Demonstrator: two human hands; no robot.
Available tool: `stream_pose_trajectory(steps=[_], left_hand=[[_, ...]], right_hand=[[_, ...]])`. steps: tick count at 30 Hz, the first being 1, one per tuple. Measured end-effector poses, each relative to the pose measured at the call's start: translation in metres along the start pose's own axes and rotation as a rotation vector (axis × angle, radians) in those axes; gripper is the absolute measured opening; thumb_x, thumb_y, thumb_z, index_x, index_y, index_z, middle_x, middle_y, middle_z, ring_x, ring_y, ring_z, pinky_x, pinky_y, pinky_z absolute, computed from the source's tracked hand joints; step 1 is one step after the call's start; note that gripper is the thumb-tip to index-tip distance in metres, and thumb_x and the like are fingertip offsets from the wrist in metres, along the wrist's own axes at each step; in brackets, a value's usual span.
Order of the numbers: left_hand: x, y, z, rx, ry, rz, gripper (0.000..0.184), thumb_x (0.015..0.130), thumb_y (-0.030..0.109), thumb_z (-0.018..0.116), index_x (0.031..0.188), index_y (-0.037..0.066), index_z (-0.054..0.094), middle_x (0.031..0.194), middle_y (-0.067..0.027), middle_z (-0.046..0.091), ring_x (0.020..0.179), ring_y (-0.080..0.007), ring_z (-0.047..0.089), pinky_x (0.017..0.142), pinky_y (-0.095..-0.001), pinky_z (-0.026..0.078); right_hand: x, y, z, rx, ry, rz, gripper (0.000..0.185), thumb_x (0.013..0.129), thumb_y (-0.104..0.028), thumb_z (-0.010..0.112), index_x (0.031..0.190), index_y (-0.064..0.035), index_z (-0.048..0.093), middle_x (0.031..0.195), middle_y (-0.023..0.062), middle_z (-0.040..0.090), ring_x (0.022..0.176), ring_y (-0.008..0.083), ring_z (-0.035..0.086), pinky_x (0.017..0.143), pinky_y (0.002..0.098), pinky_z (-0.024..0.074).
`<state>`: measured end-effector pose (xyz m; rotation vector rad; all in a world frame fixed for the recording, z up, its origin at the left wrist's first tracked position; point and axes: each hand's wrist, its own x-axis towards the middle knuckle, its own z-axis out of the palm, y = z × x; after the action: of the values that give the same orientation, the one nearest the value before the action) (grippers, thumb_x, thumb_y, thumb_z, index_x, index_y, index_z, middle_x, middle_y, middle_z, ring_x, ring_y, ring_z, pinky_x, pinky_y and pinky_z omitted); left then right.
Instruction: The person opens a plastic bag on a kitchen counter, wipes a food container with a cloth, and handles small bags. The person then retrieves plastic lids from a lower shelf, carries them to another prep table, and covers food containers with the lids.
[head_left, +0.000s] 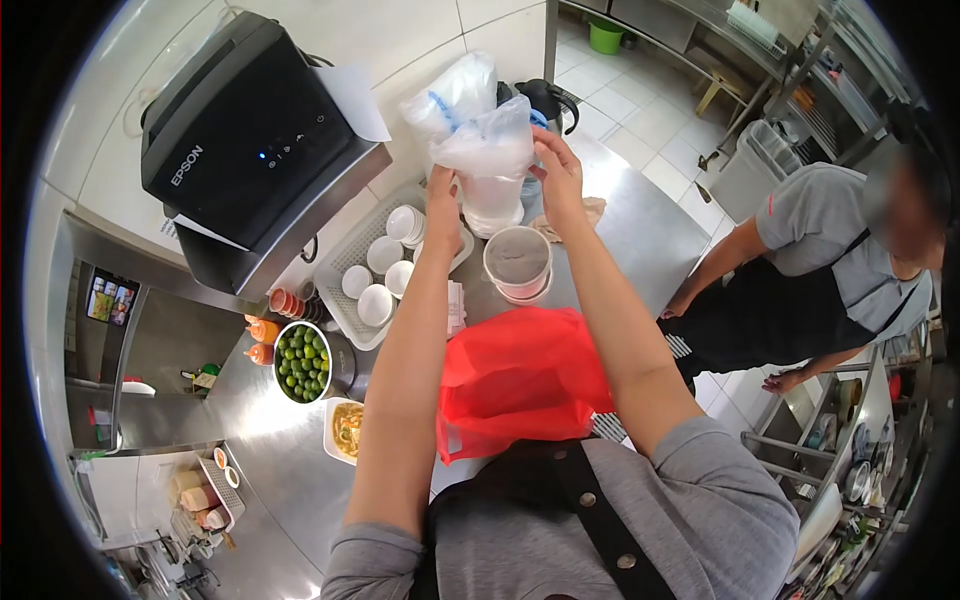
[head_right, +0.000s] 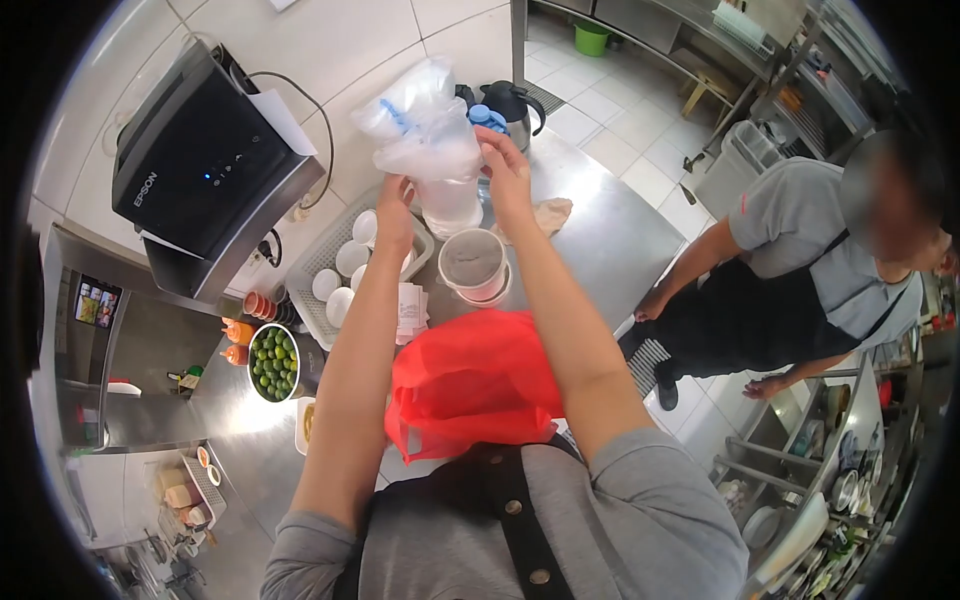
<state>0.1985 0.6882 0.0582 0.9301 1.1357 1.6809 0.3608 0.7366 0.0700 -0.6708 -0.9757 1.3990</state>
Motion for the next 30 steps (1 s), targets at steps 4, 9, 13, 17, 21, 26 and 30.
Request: stream_pose_trajectory(steps=[4, 9, 13, 17, 21, 26, 30], left_hand=[[-0.004, 0.008, -0.003, 0.055, -0.132, 0.114, 0.049, 0.088, 0.021, 0.052, 0.134, 0.006, 0.044, 0.129, -0.0062, 0.05, 0.122, -0.0189, 0.043, 0.105, -0.0368, 0.029], [0.006, 0.003, -0.003, 0.25, -0.042, 0.19, 0.047, 0.08, 0.024, 0.068, 0.12, 0.006, 0.051, 0.121, -0.0092, 0.055, 0.117, -0.0204, 0.048, 0.098, -0.0393, 0.035], [0.014, 0.003, -0.002, 0.359, 0.002, 0.156, 0.05, 0.078, 0.03, 0.074, 0.117, 0.006, 0.054, 0.115, -0.0091, 0.059, 0.115, -0.0215, 0.051, 0.095, -0.0417, 0.037], [0.013, 0.002, -0.003, 0.377, -0.037, 0.176, 0.054, 0.078, 0.032, 0.075, 0.12, 0.006, 0.054, 0.115, -0.0085, 0.061, 0.115, -0.0223, 0.052, 0.094, -0.0421, 0.038], [0.012, -0.002, -0.005, 0.369, -0.084, 0.132, 0.06, 0.079, 0.035, 0.074, 0.127, 0.007, 0.051, 0.122, -0.0094, 0.058, 0.119, -0.0226, 0.05, 0.095, -0.0424, 0.038], [0.013, 0.0, -0.011, 0.277, -0.157, 0.088, 0.058, 0.085, 0.03, 0.069, 0.132, 0.005, 0.047, 0.125, -0.0109, 0.056, 0.119, -0.0219, 0.05, 0.096, -0.038, 0.04], [0.019, 0.01, -0.006, 0.199, -0.206, 0.155, 0.054, 0.088, 0.028, 0.066, 0.131, 0.004, 0.047, 0.123, -0.0116, 0.056, 0.115, -0.0199, 0.051, 0.095, -0.0338, 0.042]], right_hand=[[-0.013, 0.007, -0.004, -0.138, -0.133, -0.189, 0.036, 0.086, -0.006, 0.062, 0.122, -0.0024, 0.057, 0.113, 0.006, 0.06, 0.108, 0.0145, 0.054, 0.092, 0.0318, 0.0438], [-0.017, 0.002, 0.004, -0.425, -0.087, -0.294, 0.041, 0.081, -0.006, 0.069, 0.12, -0.0014, 0.056, 0.112, 0.0061, 0.06, 0.106, 0.0152, 0.055, 0.09, 0.0305, 0.0465], [-0.009, -0.001, 0.007, -0.465, 0.019, -0.198, 0.029, 0.079, -0.017, 0.073, 0.104, -0.0034, 0.065, 0.095, 0.0046, 0.064, 0.093, 0.0128, 0.058, 0.075, 0.0293, 0.0478], [0.004, -0.005, 0.006, -0.413, 0.134, -0.18, 0.025, 0.083, -0.023, 0.07, 0.071, -0.001, 0.066, 0.06, -0.0002, 0.059, 0.061, 0.0068, 0.052, 0.056, 0.0232, 0.0401], [0.015, -0.002, -0.001, -0.326, 0.188, -0.028, 0.028, 0.088, -0.027, 0.066, 0.075, -0.0016, 0.069, 0.065, -0.002, 0.059, 0.063, 0.0066, 0.051, 0.058, 0.0228, 0.0399], [-0.003, -0.009, -0.007, -0.168, 0.092, -0.189, 0.025, 0.088, -0.023, 0.066, 0.1, -0.0016, 0.064, 0.096, 0.0044, 0.063, 0.093, 0.0127, 0.056, 0.08, 0.0273, 0.0469], [-0.016, 0.008, -0.006, -0.333, 0.011, -0.404, 0.033, 0.082, -0.009, 0.071, 0.112, 0.0003, 0.059, 0.106, 0.0064, 0.061, 0.096, 0.0143, 0.059, 0.084, 0.029, 0.0489]])
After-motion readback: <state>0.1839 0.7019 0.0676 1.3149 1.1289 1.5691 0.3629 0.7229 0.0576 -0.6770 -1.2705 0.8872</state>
